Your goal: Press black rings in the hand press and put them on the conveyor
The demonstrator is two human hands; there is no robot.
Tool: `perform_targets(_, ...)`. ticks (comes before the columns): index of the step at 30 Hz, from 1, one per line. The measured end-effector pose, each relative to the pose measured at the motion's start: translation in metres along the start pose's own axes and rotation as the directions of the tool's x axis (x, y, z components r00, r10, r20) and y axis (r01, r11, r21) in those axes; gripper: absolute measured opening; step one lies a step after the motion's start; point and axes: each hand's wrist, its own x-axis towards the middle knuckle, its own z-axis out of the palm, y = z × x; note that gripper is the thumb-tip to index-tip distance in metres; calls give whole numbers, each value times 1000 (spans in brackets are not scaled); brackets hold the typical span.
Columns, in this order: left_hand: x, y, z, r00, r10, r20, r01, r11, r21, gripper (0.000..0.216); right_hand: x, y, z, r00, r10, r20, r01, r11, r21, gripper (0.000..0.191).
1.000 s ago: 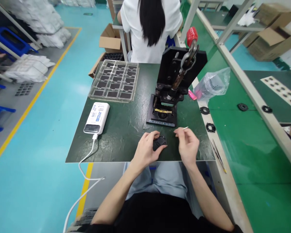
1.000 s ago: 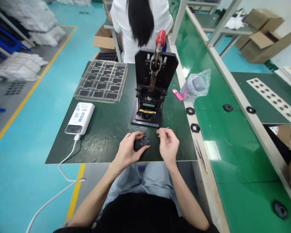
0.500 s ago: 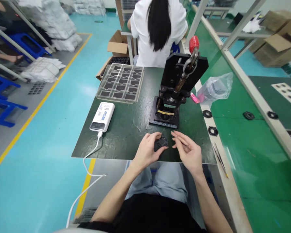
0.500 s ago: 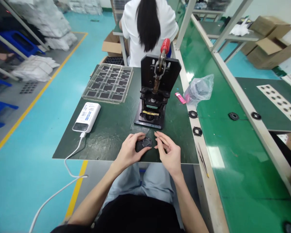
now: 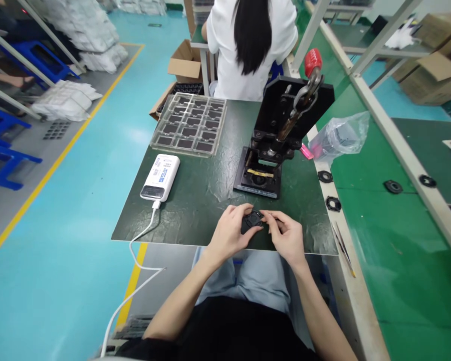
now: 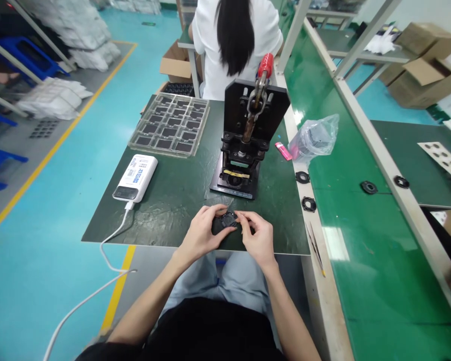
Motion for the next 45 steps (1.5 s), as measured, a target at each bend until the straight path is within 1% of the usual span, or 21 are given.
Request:
perform_targets(3, 0, 1, 0, 1000, 4, -4, -4, 1000, -5, 49, -1, 2, 0, 1000, -31, -1, 30, 999, -35, 31)
perform_targets(8, 0, 1, 0, 1000, -15, 7, 15, 1000, -10, 49, -1, 3, 1, 999, -48, -20, 47, 997, -66, 29)
perform_targets(15, 1, 1, -1, 1000, -20, 9, 20, 1000, -12, 48, -2, 4, 3, 995, -98, -5, 97, 990, -105, 26)
perform_targets(20, 1, 2, -2, 1000, 2, 0, -2, 1000, -7, 49, -2, 0, 4, 984, -178, -29, 171, 971, -166, 23)
perform_targets(25, 1, 2, -2, 1000, -13, 6, 14, 1000, -6, 49, -1, -8, 6, 960, -278, -9, 265, 923, -281, 22)
perform_targets(30, 1, 2, -2, 1000, -26, 2, 26, 999, -23, 52, 3, -9, 9, 913, -405, 42, 386, 828, -406, 22)
perform_targets(33, 1, 2, -2, 999, -41, 9, 41, 999, -25, 52, 4, -8, 11, 889, -452, 76, 435, 780, -450, 22)
perform_targets(37, 1, 3, -2, 999, -47, 17, 47, 999, -19, 50, 2, -7, 13, 867, -491, 85, 467, 741, -483, 22)
perform_targets(40, 2, 4, -2, 999, -43, 7, 43, 999, -16, 48, 1, -8, 14, 877, -474, 77, 450, 754, -479, 23)
perform_targets(42, 2, 3, -2, 999, -36, 3, 36, 999, -17, 46, 2, -7, 14, 898, -434, 69, 417, 791, -449, 26)
perform_targets(44, 3, 3, -1, 999, -33, 3, 33, 999, -15, 44, 3, -5, 13, 938, -345, 36, 334, 871, -359, 27)
perform_targets(45, 3, 2, 0, 999, -33, 3, 33, 999, -12, 43, 4, -4, 11, 960, -278, -18, 261, 922, -284, 28)
